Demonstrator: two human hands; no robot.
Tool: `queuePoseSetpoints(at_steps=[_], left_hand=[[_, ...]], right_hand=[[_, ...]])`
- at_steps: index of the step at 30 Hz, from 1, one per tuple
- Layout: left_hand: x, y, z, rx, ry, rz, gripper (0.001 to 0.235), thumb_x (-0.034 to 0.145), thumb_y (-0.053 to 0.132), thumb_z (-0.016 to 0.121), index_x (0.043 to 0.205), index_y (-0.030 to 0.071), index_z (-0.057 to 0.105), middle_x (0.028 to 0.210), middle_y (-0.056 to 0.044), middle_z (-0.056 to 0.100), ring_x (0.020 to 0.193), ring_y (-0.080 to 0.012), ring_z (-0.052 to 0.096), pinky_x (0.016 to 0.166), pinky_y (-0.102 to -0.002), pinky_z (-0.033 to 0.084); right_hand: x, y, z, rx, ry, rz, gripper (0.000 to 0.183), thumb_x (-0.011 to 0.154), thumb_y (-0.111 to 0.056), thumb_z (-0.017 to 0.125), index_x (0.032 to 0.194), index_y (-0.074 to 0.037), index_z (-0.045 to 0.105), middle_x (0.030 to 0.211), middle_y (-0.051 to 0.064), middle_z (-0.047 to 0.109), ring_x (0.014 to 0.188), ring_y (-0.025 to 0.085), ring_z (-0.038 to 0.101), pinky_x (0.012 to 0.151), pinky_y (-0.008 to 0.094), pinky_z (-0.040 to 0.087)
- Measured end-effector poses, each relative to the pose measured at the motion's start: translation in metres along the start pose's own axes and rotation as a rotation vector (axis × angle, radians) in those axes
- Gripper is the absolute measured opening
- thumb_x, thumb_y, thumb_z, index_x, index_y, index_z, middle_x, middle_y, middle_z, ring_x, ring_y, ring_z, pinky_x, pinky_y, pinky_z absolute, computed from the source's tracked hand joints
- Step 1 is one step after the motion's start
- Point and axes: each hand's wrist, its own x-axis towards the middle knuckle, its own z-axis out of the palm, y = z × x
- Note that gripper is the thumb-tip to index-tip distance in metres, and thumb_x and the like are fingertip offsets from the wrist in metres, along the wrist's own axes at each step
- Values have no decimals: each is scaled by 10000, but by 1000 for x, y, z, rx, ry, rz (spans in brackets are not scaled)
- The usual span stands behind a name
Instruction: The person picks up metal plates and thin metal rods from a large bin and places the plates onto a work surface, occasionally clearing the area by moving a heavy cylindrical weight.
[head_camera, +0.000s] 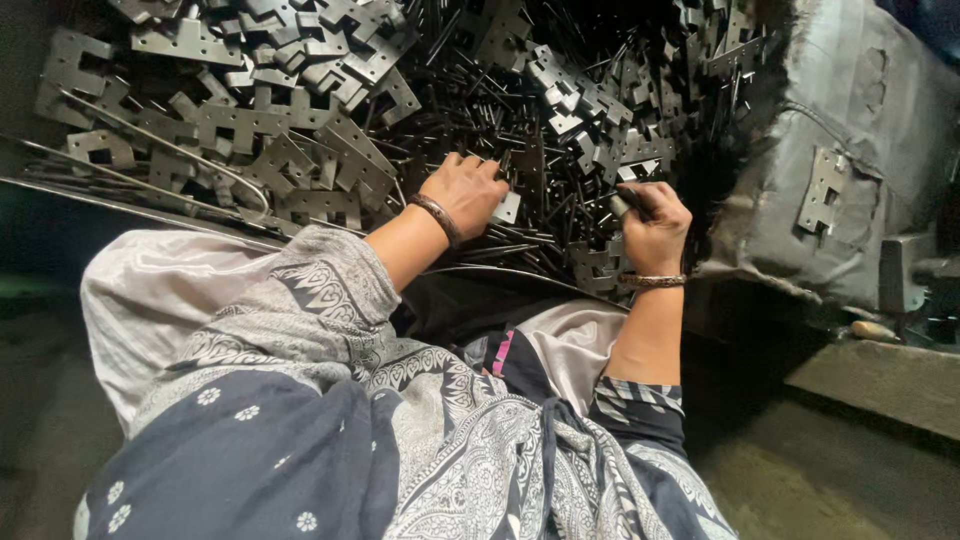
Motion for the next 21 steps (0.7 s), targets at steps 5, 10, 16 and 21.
queuePoseSetpoints(at_steps=[5,10,16,21], left_hand=[[-6,1,15,331,148,208,181,927,192,584,891,123,747,1026,-66,689,1038,-249,641,923,-409,472],[-11,-20,-8,205,267,219,119,850,134,617,859,109,733,969,-82,681,949,-253,638,856,-404,489],[-11,-44,-20,-1045,514,92,115,1043,162,646,1068,50,631,1015,-115,672,855,-211,618,757,-353,517],[0,-32,1,-2444,672,-367,236,1048,110,486,1199,-9,623,1044,-146,719,933,-269,702,861,-494,619]], right_hand=[[-10,16,-2,-9,-5,3,221,809,54,810,1015,-20,778,1020,98,734,895,172,720,810,265,571],[-10,41,-8,277,95,303,176,851,6,836,1016,-8,776,903,77,733,819,142,666,742,245,556],[1,32,-6,1013,240,690,412,782,137,719,1161,-3,639,1011,125,752,870,230,756,769,371,668],[-6,-9,17,1256,86,560,494,874,166,654,1346,35,595,1199,153,706,1055,253,721,941,370,616]])
